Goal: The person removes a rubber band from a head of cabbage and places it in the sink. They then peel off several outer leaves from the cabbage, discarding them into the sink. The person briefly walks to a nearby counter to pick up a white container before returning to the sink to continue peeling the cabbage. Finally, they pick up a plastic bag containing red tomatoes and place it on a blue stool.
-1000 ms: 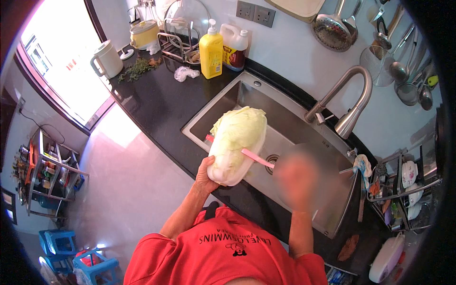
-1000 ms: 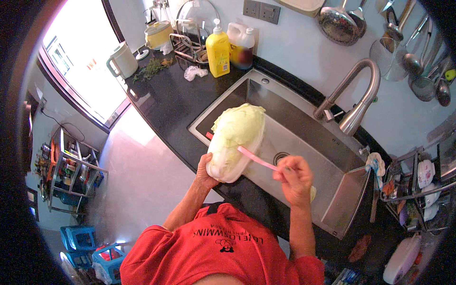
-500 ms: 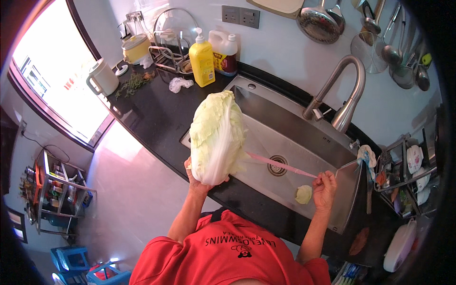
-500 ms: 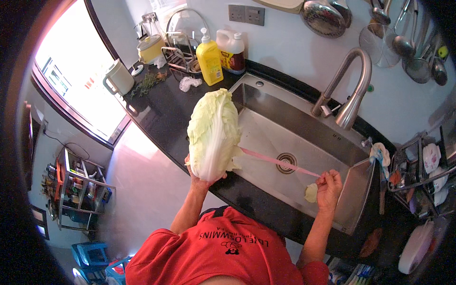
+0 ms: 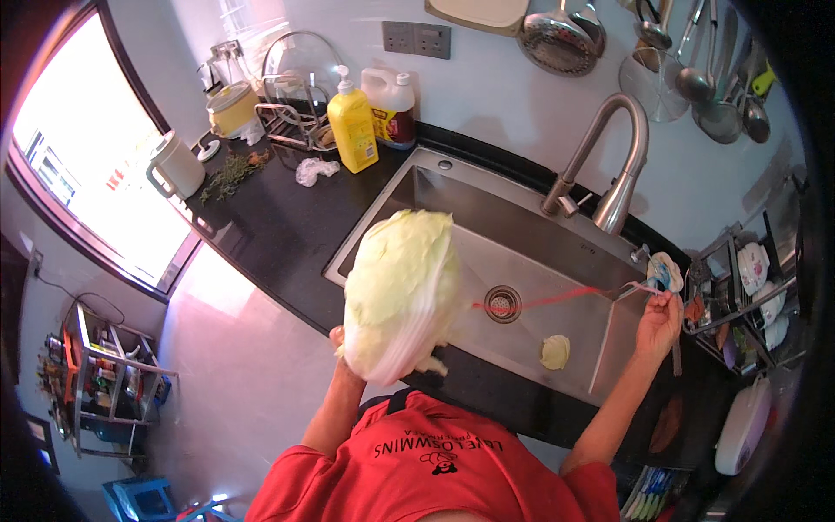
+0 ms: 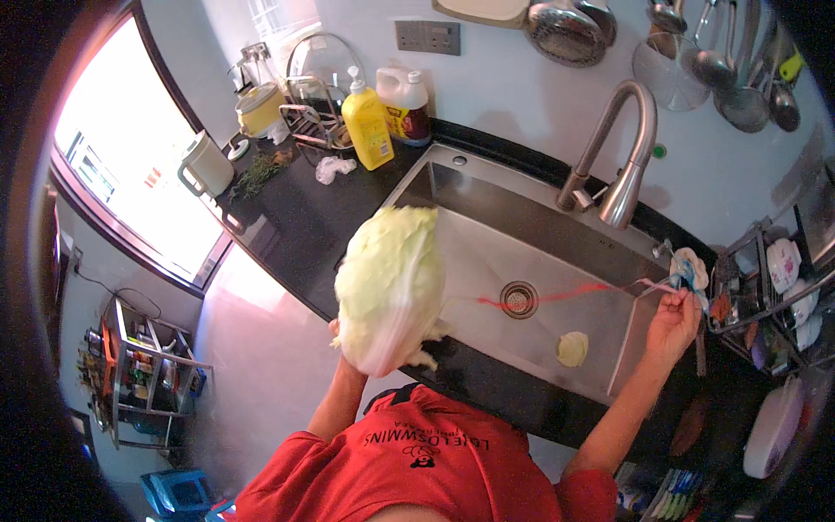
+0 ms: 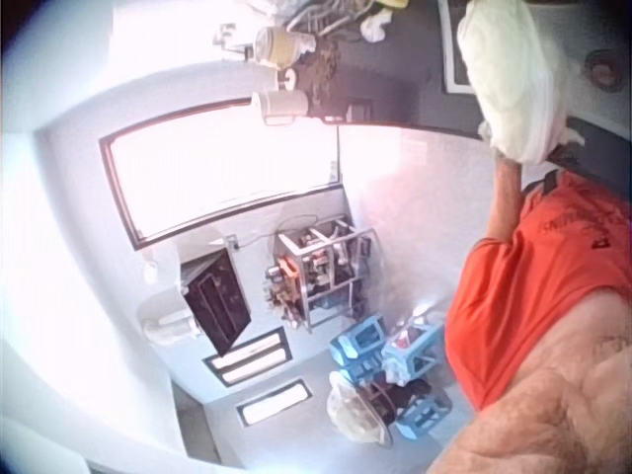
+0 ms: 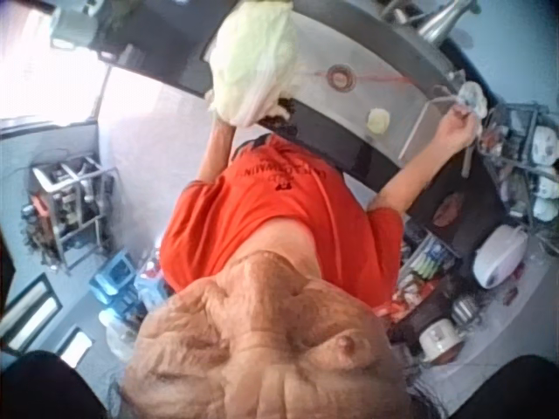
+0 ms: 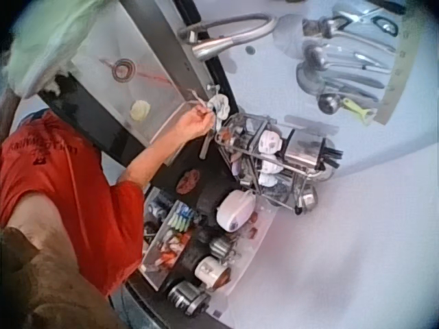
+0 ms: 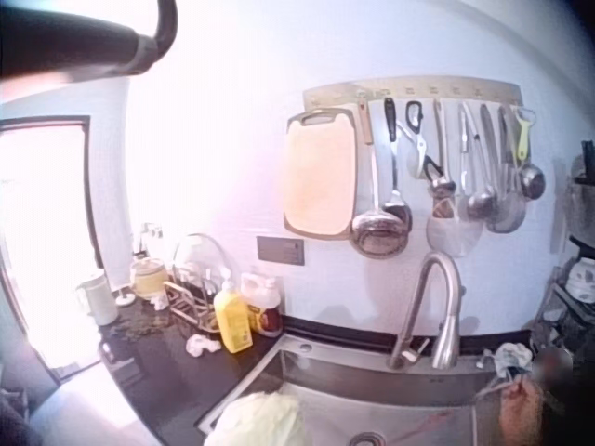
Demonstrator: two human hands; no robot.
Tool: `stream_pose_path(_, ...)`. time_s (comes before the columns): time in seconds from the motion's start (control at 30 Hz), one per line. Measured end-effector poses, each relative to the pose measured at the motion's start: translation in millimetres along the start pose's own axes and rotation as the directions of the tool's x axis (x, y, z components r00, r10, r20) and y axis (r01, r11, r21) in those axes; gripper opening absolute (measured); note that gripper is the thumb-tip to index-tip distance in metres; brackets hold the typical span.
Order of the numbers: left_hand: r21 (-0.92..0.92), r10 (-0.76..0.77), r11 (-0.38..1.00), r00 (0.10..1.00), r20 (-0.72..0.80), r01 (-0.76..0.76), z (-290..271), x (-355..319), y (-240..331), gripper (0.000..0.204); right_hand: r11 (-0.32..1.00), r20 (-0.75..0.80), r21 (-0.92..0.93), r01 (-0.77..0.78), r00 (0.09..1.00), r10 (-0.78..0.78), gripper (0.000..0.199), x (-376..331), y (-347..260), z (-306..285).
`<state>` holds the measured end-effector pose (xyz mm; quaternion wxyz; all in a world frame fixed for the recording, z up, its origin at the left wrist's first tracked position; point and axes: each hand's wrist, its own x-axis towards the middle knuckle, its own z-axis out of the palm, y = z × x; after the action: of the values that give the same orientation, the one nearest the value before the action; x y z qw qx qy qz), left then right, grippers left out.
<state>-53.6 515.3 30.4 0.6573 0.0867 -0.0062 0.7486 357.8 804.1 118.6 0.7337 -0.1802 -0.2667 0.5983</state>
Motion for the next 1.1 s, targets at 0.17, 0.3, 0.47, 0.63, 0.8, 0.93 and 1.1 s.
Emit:
stream_pose_path(0.17,0.319,0.107,0.948,0.947,-0.304,-0.004,9.0,50.4,11.5,0.071,0.984,0.103,-0.031,-0.178,0.978,0.18,0.008,-36.5,4.0,33.0)
stream_pose_path(0.3,0.492,0.219,0.858,0.972,-0.089,-0.148,33.4,65.8,-13.5,0.08,0.992,0.202,-0.056,-0.112,0.972,0.121,0.012,-55.8,-19.0,27.8)
stream_pose_path(0.47,0.4,0.171,0.913,0.963,-0.21,-0.075,18.8,77.2,-9.5,0.081,0.988,0.223,-0.141,-0.063,0.97,0.094,0.013,-75.9,-44.3,28.4)
stream_pose_path(0.63,0.342,0.156,0.932,0.985,-0.077,-0.121,15.8,75.8,-22.5,0.085,0.902,0.095,-0.384,-0.2,0.963,0.254,0.031,-103.4,-30.7,49.5)
stream_pose_path(0.8,0.198,0.102,0.977,0.987,-0.124,-0.076,29.3,81.3,-41.0,0.087,0.491,0.129,-0.738,-0.463,0.618,0.776,0.055,-162.1,91.6,95.6)
stream_pose_path(0.93,0.285,0.043,0.959,0.993,-0.109,-0.01,25.7,73.9,-42.3,0.087,0.619,0.349,-0.641,-0.454,0.547,0.761,0.062,-191.8,142.0,108.9)
stream_pose_path(1.1,0.772,-0.08,0.634,0.997,0.017,0.038,60.4,69.5,-0.7,0.098,0.583,0.367,-0.649,-0.488,0.471,0.802,0.057,-191.5,136.4,101.8)
